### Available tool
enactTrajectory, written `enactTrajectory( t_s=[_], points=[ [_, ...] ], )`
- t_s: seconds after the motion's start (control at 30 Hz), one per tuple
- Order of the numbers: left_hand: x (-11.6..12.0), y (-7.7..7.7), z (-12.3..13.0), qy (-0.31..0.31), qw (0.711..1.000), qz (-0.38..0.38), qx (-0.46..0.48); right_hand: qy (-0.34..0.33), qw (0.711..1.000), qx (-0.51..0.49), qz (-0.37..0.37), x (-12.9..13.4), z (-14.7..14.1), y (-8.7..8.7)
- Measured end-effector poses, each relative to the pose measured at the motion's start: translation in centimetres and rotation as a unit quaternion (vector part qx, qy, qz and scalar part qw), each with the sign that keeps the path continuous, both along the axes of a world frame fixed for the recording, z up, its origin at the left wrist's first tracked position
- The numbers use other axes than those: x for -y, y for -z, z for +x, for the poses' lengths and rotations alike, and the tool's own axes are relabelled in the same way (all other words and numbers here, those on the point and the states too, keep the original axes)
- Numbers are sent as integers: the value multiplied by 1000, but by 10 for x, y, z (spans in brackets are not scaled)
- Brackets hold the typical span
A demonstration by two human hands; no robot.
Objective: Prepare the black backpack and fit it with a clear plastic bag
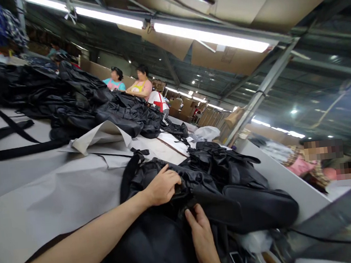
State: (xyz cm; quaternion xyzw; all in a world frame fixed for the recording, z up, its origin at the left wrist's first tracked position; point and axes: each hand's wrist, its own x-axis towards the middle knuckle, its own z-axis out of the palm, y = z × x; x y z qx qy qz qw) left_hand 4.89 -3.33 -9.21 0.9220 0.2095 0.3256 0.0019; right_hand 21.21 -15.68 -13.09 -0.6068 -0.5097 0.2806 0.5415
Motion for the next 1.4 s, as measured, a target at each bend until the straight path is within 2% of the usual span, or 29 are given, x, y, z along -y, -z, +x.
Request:
enactTrajectory(
  t_s=[0.07, 0.23, 0.37, 0.53, 0.63, 0.77, 0.87, 1.0, 1.17, 1.27, 1.4],
  points=[
    [-2, 10, 3, -4, 999, -46, -15, -4, 1000, -16, -25, -4, 7, 9],
    [5, 16, 12, 56, 998, -34, -1, 21, 999, -30, -39, -6, 18, 25],
    [10, 16, 28, 23, 999, -30, -10, 36, 998, -24, -43, -4, 20, 30],
    [11, 12, 41, -43, 997, -46, -39, 51, 998, 11, -37, 2, 17, 31],
    [6, 3, 38, -60, 992, -99, -42, 60, 996, 42, -45, 6, 11, 28],
    [-5, -9, 28, -31, 980, -194, -36, 32, 997, 45, -56, 8, 1, 23],
    [-11, -10, 24, -17, 972, -235, -21, 7, 995, 38, -93, 7, -2, 22],
    [-16, -6, 24, -7, 963, -269, -9, 27, 992, 22, -117, 6, -1, 24],
    [-20, 0, 25, 16, 956, -293, 16, 6, 990, 17, -142, 5, 1, 19],
    [-21, 0, 25, 28, 952, -303, 27, 42, 984, -4, -171, 6, 5, 19],
    [-20, -1, 25, 33, 947, -318, 38, 44, 987, -23, -153, 7, 6, 24]
  ],
)
